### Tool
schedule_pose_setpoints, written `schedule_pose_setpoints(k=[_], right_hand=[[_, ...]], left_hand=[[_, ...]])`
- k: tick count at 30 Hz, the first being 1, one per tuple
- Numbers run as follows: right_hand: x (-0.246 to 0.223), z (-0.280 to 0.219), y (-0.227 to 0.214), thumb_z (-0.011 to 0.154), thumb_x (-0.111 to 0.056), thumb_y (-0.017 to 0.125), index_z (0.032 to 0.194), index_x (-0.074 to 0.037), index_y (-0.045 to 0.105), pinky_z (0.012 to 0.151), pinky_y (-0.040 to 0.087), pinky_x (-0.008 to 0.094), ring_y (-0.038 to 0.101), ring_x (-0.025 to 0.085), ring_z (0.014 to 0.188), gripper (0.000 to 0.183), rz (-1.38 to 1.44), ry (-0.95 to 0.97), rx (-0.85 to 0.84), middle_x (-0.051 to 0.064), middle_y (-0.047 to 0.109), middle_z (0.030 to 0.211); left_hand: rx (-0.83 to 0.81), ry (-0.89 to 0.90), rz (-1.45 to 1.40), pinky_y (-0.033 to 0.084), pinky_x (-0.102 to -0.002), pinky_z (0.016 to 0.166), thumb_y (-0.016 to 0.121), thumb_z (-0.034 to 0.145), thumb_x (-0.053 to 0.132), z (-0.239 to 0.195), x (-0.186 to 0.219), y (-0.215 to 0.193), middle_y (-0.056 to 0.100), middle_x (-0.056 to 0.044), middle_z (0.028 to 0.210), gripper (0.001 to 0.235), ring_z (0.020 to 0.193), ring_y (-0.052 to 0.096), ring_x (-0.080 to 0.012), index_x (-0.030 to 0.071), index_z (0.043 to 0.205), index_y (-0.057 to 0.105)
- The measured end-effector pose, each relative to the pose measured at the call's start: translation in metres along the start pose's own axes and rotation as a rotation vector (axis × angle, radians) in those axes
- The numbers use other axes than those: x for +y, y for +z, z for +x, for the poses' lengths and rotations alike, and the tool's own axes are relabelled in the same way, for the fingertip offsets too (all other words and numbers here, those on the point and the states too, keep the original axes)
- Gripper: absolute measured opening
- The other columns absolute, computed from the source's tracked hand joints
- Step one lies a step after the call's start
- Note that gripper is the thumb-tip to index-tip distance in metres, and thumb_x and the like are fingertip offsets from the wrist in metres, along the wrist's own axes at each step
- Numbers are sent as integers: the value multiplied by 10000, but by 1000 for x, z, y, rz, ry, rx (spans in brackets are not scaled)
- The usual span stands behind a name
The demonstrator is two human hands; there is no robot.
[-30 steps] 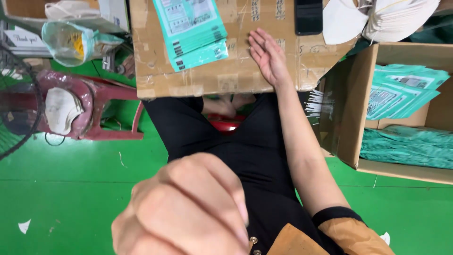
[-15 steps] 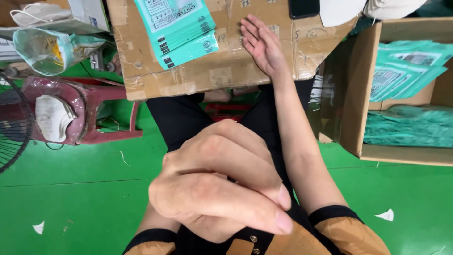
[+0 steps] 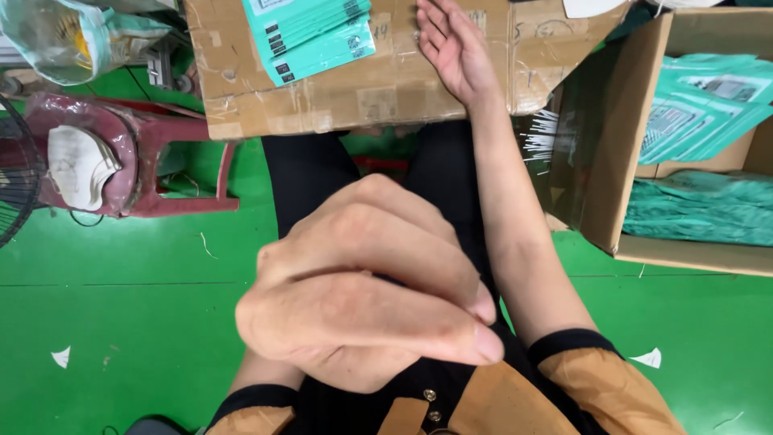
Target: Packing face masks into plastic bags on a conveyor belt.
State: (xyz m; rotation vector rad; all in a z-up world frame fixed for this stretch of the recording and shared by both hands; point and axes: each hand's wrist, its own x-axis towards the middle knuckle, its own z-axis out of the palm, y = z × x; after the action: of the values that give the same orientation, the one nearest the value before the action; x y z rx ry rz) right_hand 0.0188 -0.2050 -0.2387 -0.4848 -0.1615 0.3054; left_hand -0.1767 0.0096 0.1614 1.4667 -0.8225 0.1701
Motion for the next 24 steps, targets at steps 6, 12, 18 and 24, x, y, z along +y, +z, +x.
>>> schedule_pose_setpoints(k=[6, 12, 18, 24], right_hand=[[-6, 9, 9, 1136, -187, 457, 1542, -25, 416, 1107, 538, 359, 611, 212, 1337, 439, 4, 6, 0, 144, 579, 1488], [-5, 1, 19, 1144, -168, 467, 1543, 2, 421, 1106, 533, 341, 623, 202, 1303, 436, -15, -6, 33, 152, 595, 1471], [-6, -10, 23, 1131, -159, 492, 1526, 9, 422, 1080, 529, 308, 627, 174, 1267, 436, -12, -45, 73, 135, 610, 1424], [-4, -13, 21, 1120, -180, 553, 1529, 9, 437, 1093, 523, 296, 625, 163, 1271, 465, -16, -32, 68, 125, 620, 1415]], left_hand=[[2, 79, 119, 619, -308, 776, 761, 891, 15, 4, 5, -2, 706, -34, 939, 126, 842, 722, -190, 98, 982, 734], [-97, 7, 111, 602, -310, 788, 716, 874, -68, 23, -16, 0, 699, -75, 985, 176, 899, 725, -223, 52, 1003, 723], [-125, -31, 69, 580, -309, 769, 691, 857, -127, 41, -47, 17, 692, -101, 993, 217, 895, 708, -221, 21, 1012, 730], [-35, -80, 218, 580, -297, 767, 650, 846, -157, 46, -68, 16, 696, -105, 994, 215, 873, 697, -218, 3, 970, 722]])
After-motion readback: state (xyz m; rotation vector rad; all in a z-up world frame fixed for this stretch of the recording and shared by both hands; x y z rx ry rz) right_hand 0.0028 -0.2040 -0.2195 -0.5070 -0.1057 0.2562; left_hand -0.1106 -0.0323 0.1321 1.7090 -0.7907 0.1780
